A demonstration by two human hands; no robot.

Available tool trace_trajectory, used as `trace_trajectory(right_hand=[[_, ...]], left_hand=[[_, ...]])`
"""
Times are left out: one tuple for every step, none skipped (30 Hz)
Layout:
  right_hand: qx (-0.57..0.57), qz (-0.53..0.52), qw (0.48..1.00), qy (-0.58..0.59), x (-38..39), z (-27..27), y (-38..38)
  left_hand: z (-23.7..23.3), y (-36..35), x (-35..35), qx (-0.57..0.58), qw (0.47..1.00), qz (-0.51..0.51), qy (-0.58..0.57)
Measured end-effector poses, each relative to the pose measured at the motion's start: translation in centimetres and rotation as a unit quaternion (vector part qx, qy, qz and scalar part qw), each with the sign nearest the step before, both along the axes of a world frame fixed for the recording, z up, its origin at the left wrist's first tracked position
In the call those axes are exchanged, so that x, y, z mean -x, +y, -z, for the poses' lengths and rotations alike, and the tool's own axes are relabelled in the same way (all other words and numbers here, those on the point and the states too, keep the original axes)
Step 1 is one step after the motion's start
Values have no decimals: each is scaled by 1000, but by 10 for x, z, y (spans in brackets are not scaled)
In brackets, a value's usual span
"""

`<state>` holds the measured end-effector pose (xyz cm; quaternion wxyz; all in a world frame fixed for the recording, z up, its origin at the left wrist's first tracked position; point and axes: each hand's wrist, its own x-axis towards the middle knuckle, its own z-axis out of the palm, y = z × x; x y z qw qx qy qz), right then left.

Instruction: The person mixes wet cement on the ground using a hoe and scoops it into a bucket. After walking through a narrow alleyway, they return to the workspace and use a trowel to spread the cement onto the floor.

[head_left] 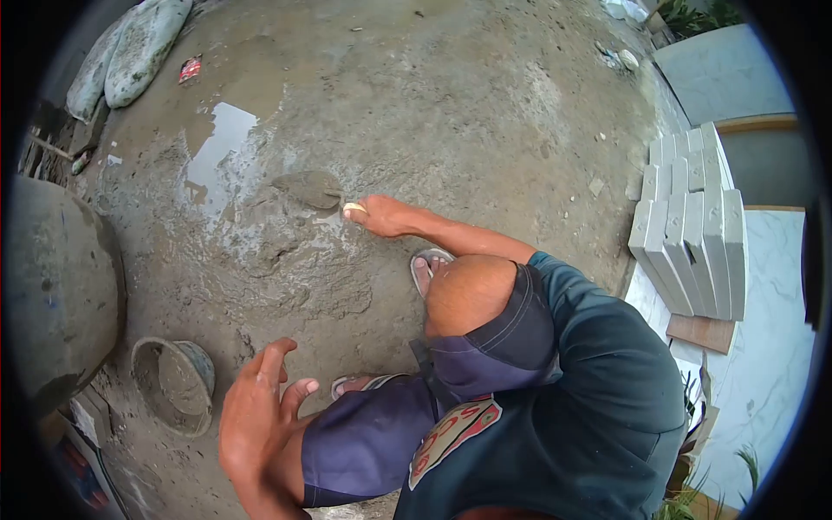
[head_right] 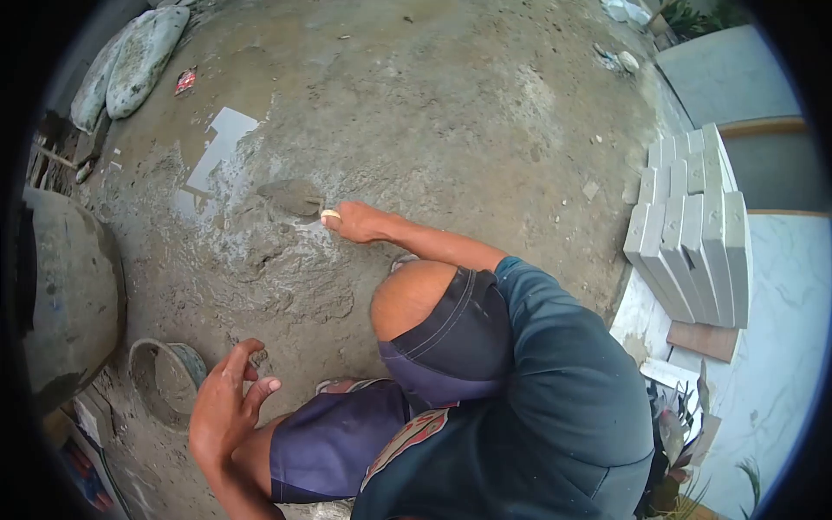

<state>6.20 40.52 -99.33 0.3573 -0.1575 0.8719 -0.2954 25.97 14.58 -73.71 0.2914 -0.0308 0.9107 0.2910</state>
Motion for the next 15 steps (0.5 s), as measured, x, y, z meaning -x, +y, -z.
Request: trace_trajectory(right_hand=[[29, 55, 995, 75, -2, 4, 23], [58, 100, 982, 149, -3, 7, 44], [15, 157, 979, 128, -1, -1, 77], [-26, 215, 971, 106, 0, -14, 123], [-31, 303, 952, 35, -4, -21, 169], [-59, 368, 927, 41, -13, -19, 219], [-96, 452, 887, 22, -19, -7, 269], [-51, 535, 843, 28, -31, -3, 306], [-51, 582, 812, -14, -42, 5, 337], [-52, 626, 776, -57, -53, 11, 351], [-49, 623, 779, -59, -61, 9, 341], [1, 626, 772, -110, -71, 2, 320], [49, 628, 760, -163, -83, -5, 296], [49, 585, 791, -172, -92, -11, 266], [52, 540, 821, -179, -98, -11, 236]], left_hand=[[1, 0, 0, -11, 1000, 18, -5], [1, -2, -5, -3, 1000, 6, -8], [4, -5, -10, 8, 1000, -8, -10], [8, -8, -15, 2, 1000, 3, -17], [11, -13, -21, -14, 1000, 5, -10], [12, -14, -26, -30, 1000, 2, -7], [10, -14, -27, -14, 1000, 5, -16], [9, -14, -28, -12, 1000, 5, -23], [8, -13, -27, -11, 1000, -5, -20], [7, -12, -27, -9, 1000, -14, -17], [5, -10, -25, -6, 1000, -17, -18], [5, -6, -21, -13, 1000, -18, -18], [3, -3, -18, -20, 999, -15, -22], [2, 0, -15, -16, 999, -16, -28], [2, 3, -10, 1, 1000, -9, -22]])
